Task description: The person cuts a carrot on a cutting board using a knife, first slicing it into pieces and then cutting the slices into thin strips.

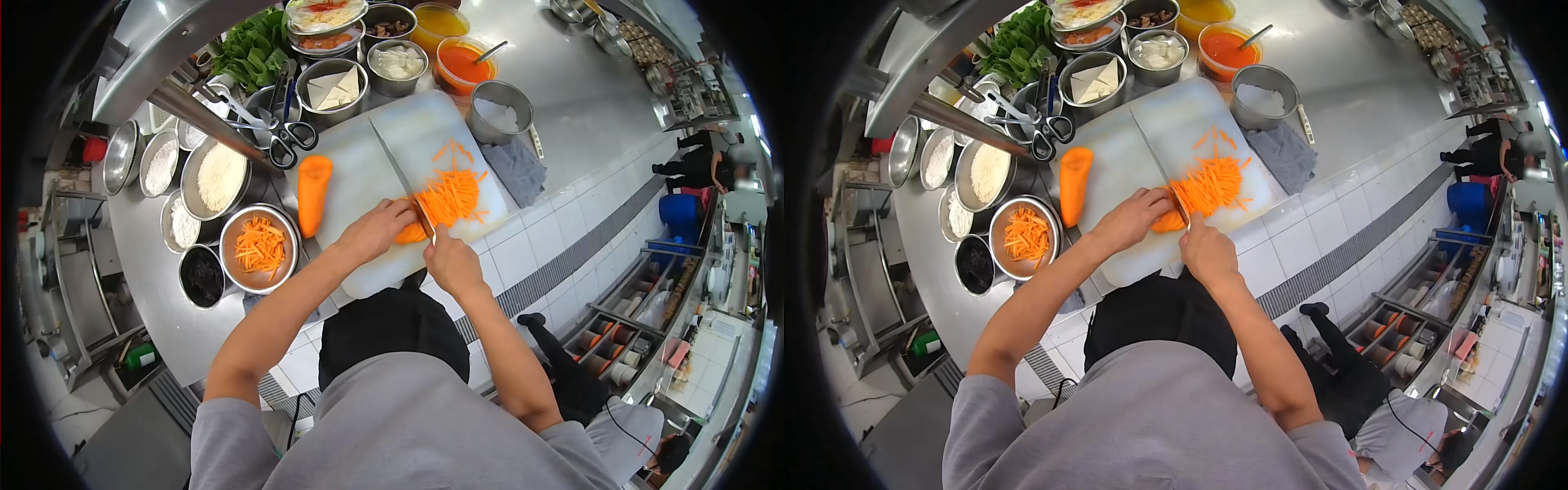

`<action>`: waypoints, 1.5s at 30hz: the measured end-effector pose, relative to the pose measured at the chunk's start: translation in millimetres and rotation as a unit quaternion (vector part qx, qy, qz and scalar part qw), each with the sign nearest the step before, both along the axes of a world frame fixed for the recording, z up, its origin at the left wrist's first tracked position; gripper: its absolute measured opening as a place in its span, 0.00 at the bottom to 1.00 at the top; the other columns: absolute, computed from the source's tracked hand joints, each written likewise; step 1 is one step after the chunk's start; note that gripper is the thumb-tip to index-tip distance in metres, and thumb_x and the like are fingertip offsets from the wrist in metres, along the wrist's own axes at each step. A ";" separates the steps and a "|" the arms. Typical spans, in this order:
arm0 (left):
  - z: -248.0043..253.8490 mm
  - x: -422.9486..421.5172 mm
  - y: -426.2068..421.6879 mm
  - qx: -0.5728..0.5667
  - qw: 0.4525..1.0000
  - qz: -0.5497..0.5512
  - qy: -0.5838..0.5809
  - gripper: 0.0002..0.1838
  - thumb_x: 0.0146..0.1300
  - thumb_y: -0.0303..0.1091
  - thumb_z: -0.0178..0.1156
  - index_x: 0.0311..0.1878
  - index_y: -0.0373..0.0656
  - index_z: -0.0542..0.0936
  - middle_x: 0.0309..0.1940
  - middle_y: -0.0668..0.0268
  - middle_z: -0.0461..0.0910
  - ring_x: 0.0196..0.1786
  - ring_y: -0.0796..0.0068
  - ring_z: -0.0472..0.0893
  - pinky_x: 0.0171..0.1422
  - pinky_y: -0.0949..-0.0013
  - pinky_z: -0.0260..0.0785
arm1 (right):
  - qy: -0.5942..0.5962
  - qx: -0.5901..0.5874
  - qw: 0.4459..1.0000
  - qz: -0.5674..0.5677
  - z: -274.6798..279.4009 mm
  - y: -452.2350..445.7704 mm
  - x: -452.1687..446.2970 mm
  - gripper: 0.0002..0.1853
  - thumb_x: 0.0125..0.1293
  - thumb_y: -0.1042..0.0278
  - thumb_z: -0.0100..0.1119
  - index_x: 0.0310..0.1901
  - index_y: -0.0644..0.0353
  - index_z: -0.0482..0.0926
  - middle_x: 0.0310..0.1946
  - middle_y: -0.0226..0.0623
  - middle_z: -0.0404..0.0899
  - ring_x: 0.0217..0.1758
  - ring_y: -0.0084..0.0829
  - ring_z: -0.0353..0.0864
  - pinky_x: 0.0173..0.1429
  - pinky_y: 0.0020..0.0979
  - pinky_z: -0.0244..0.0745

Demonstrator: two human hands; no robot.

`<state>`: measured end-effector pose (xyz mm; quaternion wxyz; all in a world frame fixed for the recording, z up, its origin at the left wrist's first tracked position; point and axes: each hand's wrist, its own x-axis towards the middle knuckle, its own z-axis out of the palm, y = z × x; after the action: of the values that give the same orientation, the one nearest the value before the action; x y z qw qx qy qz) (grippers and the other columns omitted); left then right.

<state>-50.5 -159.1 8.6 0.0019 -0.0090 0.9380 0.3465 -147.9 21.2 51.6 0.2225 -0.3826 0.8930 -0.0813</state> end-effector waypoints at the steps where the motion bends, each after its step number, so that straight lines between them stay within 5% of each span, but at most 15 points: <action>1: 0.1 2.8 0.8 -0.003 1.000 0.008 -0.003 0.17 0.69 0.24 0.55 0.60 0.42 0.78 0.64 0.61 0.75 0.65 0.53 0.75 0.69 0.58 0.73 | 0.002 0.001 1.000 0.001 3.1 0.9 -2.4 0.13 0.71 0.63 0.56 0.46 0.65 0.71 0.27 0.60 0.84 0.32 0.60 0.88 0.39 0.56 0.83; 15: 8.8 -1.3 -6.0 -0.074 0.996 -0.036 -0.032 0.15 0.66 0.26 0.53 0.55 0.37 0.77 0.59 0.58 0.75 0.62 0.55 0.76 0.64 0.59 0.78 | 0.018 0.018 1.000 -0.006 27.0 6.9 19.4 0.13 0.71 0.64 0.56 0.47 0.64 0.71 0.24 0.57 0.84 0.29 0.57 0.88 0.36 0.54 0.84; 23: 3.7 2.8 -4.4 -0.034 0.999 -0.016 0.021 0.25 0.64 0.21 0.52 0.65 0.39 0.76 0.66 0.59 0.74 0.65 0.53 0.75 0.69 0.58 0.74 | 0.018 -0.004 1.000 -0.016 -20.3 -2.0 16.4 0.10 0.72 0.65 0.54 0.46 0.64 0.71 0.24 0.58 0.84 0.30 0.58 0.88 0.36 0.55 0.84; 30: -2.3 4.7 -7.1 -0.036 0.999 -0.028 -0.020 0.24 0.64 0.21 0.52 0.64 0.39 0.77 0.66 0.59 0.74 0.65 0.53 0.75 0.70 0.57 0.74 | 0.031 -0.001 0.999 -0.008 -10.1 2.1 21.8 0.10 0.71 0.65 0.55 0.45 0.63 0.71 0.23 0.56 0.83 0.27 0.57 0.87 0.33 0.54 0.83; 33: -6.6 7.7 -8.7 -0.040 0.997 -0.019 0.060 0.21 0.66 0.25 0.53 0.62 0.39 0.77 0.64 0.59 0.75 0.65 0.54 0.75 0.67 0.59 0.76 | 0.044 -0.038 0.998 -0.003 -23.1 -8.2 17.2 0.10 0.70 0.66 0.56 0.45 0.64 0.71 0.23 0.57 0.83 0.27 0.58 0.87 0.33 0.53 0.83; 39: -7.1 6.5 -9.8 -0.048 0.998 -0.026 0.029 0.22 0.65 0.24 0.53 0.63 0.39 0.78 0.64 0.59 0.75 0.64 0.54 0.75 0.67 0.60 0.76 | 0.019 0.006 1.000 -0.011 17.9 -0.3 23.8 0.10 0.70 0.65 0.57 0.44 0.64 0.71 0.24 0.58 0.84 0.27 0.58 0.86 0.34 0.55 0.83; 45: -7.2 10.9 -8.2 -0.016 0.999 -0.018 0.041 0.22 0.65 0.24 0.53 0.63 0.38 0.77 0.64 0.60 0.75 0.66 0.54 0.75 0.68 0.60 0.76 | 0.012 -0.035 0.999 -0.033 -29.0 -7.4 19.1 0.11 0.70 0.64 0.57 0.45 0.63 0.71 0.26 0.58 0.84 0.30 0.60 0.87 0.37 0.56 0.83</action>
<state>-39.5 -167.3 1.3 -0.0307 0.0223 0.9426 0.3318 -128.7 13.9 22.5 0.1952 -0.3618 0.9043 -0.1154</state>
